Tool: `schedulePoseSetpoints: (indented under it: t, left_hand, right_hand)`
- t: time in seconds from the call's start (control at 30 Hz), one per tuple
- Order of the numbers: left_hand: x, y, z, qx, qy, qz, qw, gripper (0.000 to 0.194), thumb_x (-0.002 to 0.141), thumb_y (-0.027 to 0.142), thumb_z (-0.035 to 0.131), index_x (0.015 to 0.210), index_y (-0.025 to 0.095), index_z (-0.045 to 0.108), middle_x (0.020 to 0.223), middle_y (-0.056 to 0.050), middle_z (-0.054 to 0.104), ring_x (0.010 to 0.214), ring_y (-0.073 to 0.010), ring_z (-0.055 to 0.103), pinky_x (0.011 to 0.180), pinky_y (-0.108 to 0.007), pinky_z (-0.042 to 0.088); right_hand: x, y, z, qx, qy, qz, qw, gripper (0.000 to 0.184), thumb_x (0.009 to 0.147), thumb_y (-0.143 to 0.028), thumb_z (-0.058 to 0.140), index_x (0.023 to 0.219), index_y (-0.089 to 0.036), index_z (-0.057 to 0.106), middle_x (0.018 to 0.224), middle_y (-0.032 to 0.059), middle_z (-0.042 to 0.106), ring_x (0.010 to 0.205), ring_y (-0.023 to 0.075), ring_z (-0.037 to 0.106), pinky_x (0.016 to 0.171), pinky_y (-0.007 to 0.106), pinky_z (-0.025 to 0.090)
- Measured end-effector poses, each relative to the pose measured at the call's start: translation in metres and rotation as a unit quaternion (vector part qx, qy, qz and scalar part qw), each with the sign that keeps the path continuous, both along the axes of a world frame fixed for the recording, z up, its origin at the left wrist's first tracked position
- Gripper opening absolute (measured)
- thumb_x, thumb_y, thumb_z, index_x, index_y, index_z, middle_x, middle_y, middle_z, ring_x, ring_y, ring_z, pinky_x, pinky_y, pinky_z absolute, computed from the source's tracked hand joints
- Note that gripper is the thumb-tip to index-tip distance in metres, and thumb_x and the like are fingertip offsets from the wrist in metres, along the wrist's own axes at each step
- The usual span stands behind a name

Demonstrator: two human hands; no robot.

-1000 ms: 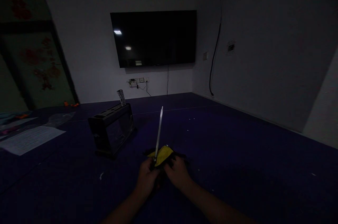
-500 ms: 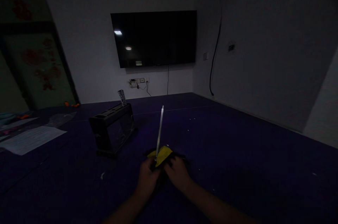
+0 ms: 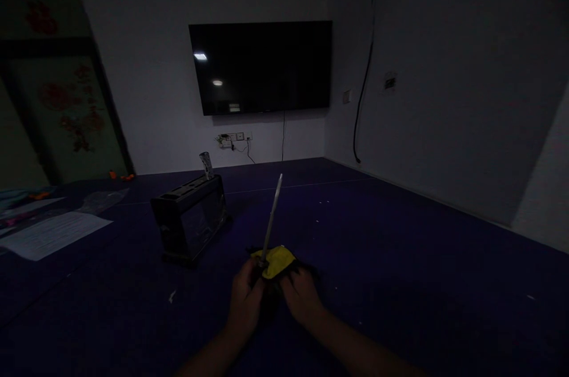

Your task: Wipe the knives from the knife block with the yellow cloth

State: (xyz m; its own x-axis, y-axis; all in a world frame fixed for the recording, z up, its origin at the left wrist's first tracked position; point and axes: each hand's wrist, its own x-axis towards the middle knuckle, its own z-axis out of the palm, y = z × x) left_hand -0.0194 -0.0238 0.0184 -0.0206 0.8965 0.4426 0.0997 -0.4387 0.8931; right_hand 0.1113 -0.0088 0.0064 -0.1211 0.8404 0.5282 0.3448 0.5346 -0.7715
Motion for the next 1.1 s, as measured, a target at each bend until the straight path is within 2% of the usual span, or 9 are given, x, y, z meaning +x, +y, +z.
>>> schedulePoseSetpoints:
  t: [0.13, 0.3, 0.43, 0.63, 0.77, 0.83, 0.93, 1.1]
  left_hand:
    - [0.001, 0.001, -0.001, -0.005, 0.005, 0.022, 1.000, 0.018, 0.069, 0.027, 0.056, 0.083, 0.017, 0.060, 0.083, -0.004, 0.065, 0.078, -0.0189, 0.059, 0.071, -0.026, 0.045]
    - [0.001, 0.002, -0.004, -0.008, 0.001, 0.065, 0.998, 0.020, 0.063, 0.018, 0.058, 0.084, 0.018, 0.058, 0.085, -0.004, 0.066, 0.079, -0.0185, 0.060, 0.072, -0.027, 0.046]
    - [0.002, 0.004, -0.004, -0.019, -0.018, 0.092, 0.995, 0.021, 0.060, 0.018, 0.061, 0.081, 0.017, 0.058, 0.080, -0.004, 0.066, 0.076, -0.0186, 0.061, 0.069, -0.027, 0.046]
    - [0.000, 0.004, -0.004, -0.009, 0.003, 0.094, 0.996, 0.017, 0.059, 0.014, 0.058, 0.075, 0.018, 0.058, 0.073, -0.001, 0.064, 0.074, -0.0178, 0.060, 0.068, -0.026, 0.046]
    - [0.000, 0.002, -0.004, -0.001, 0.025, 0.086, 0.996, 0.024, 0.056, 0.008, 0.054, 0.077, 0.018, 0.059, 0.076, -0.001, 0.065, 0.074, -0.0172, 0.059, 0.068, -0.025, 0.045]
    - [0.000, 0.001, -0.003, 0.001, 0.027, 0.082, 0.996, 0.024, 0.056, 0.009, 0.054, 0.078, 0.018, 0.059, 0.078, -0.002, 0.065, 0.075, -0.0175, 0.059, 0.069, -0.026, 0.045]
    - [0.001, 0.000, -0.003, 0.004, 0.020, 0.083, 0.996, 0.021, 0.059, 0.013, 0.056, 0.079, 0.018, 0.058, 0.078, -0.002, 0.065, 0.075, -0.0182, 0.060, 0.070, -0.027, 0.046]
    - [0.000, 0.005, -0.005, -0.014, 0.023, 0.128, 0.991, 0.014, 0.062, 0.020, 0.059, 0.075, 0.017, 0.056, 0.070, -0.001, 0.062, 0.069, -0.0173, 0.059, 0.063, -0.025, 0.045]
  right_hand:
    - [-0.001, 0.000, 0.003, -0.002, 0.011, -0.019, 1.000, 0.027, 0.077, -0.022, 0.041, 0.087, -0.021, 0.065, 0.091, 0.0063, 0.068, 0.092, 0.0217, 0.060, 0.089, 0.039, 0.043]
    - [-0.002, -0.006, 0.010, 0.028, -0.014, -0.045, 0.999, 0.031, 0.072, -0.016, 0.042, 0.091, -0.022, 0.065, 0.096, 0.0065, 0.066, 0.093, 0.0221, 0.058, 0.088, 0.039, 0.043]
    - [-0.001, -0.009, 0.010, 0.052, -0.023, -0.054, 0.997, 0.033, 0.070, -0.014, 0.044, 0.093, -0.023, 0.066, 0.098, 0.0059, 0.066, 0.096, 0.0220, 0.058, 0.089, 0.038, 0.043]
    - [-0.002, -0.006, 0.009, 0.042, -0.068, -0.056, 0.995, 0.031, 0.074, -0.014, 0.042, 0.090, -0.021, 0.067, 0.101, 0.0076, 0.065, 0.099, 0.0236, 0.057, 0.091, 0.040, 0.041]
    - [-0.003, -0.001, 0.002, 0.035, -0.106, -0.054, 0.992, 0.027, 0.074, -0.014, 0.043, 0.082, -0.021, 0.067, 0.090, 0.0085, 0.068, 0.094, 0.0241, 0.059, 0.093, 0.040, 0.039]
    - [-0.003, 0.001, -0.001, 0.038, -0.111, -0.048, 0.992, 0.026, 0.073, -0.013, 0.044, 0.081, -0.021, 0.067, 0.087, 0.0079, 0.068, 0.094, 0.0238, 0.059, 0.093, 0.039, 0.038]
    - [-0.002, 0.001, -0.002, 0.051, -0.098, -0.052, 0.993, 0.028, 0.073, -0.014, 0.044, 0.087, -0.021, 0.067, 0.098, 0.0080, 0.067, 0.100, 0.0235, 0.056, 0.093, 0.038, 0.038]
    - [-0.001, -0.005, 0.003, 0.073, -0.115, -0.051, 0.989, 0.033, 0.072, -0.011, 0.042, 0.093, -0.020, 0.067, 0.099, 0.0087, 0.066, 0.098, 0.0229, 0.057, 0.092, 0.038, 0.040]
